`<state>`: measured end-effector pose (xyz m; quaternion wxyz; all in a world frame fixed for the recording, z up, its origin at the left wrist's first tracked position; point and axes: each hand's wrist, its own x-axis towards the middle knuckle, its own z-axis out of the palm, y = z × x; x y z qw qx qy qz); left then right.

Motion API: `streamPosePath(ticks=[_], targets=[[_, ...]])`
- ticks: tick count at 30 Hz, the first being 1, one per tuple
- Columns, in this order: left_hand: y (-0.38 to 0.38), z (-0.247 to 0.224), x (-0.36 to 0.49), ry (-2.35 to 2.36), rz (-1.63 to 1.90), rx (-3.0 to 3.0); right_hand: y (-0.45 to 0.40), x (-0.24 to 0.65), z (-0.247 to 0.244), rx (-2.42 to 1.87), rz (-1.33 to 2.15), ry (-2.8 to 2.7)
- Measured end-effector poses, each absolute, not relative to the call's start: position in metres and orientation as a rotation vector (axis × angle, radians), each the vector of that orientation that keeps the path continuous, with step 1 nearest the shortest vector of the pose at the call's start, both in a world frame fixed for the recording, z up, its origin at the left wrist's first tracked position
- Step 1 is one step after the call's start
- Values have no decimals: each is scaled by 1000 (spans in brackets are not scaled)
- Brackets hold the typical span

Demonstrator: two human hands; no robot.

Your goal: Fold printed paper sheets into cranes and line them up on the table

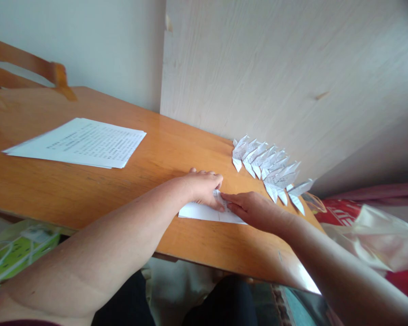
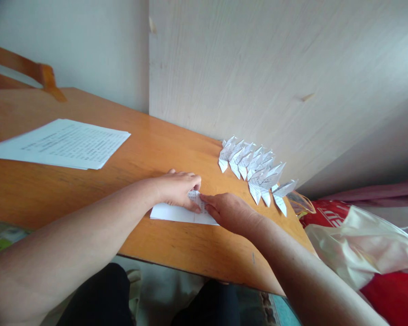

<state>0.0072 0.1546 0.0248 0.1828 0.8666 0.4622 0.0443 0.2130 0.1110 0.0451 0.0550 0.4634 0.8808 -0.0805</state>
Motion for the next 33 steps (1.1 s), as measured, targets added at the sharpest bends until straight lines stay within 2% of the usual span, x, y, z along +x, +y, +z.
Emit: streamPosePath(ticks=[18, 26, 33], targets=[[153, 28, 6, 1296, 110, 2451, 68, 253, 53, 1399, -87, 2621], [155, 26, 6, 1307, 96, 2447, 55, 273, 47, 1483, -188, 2614], [158, 22, 5, 1314, 104, 2448, 43, 288, 42, 1486, -95, 2593]])
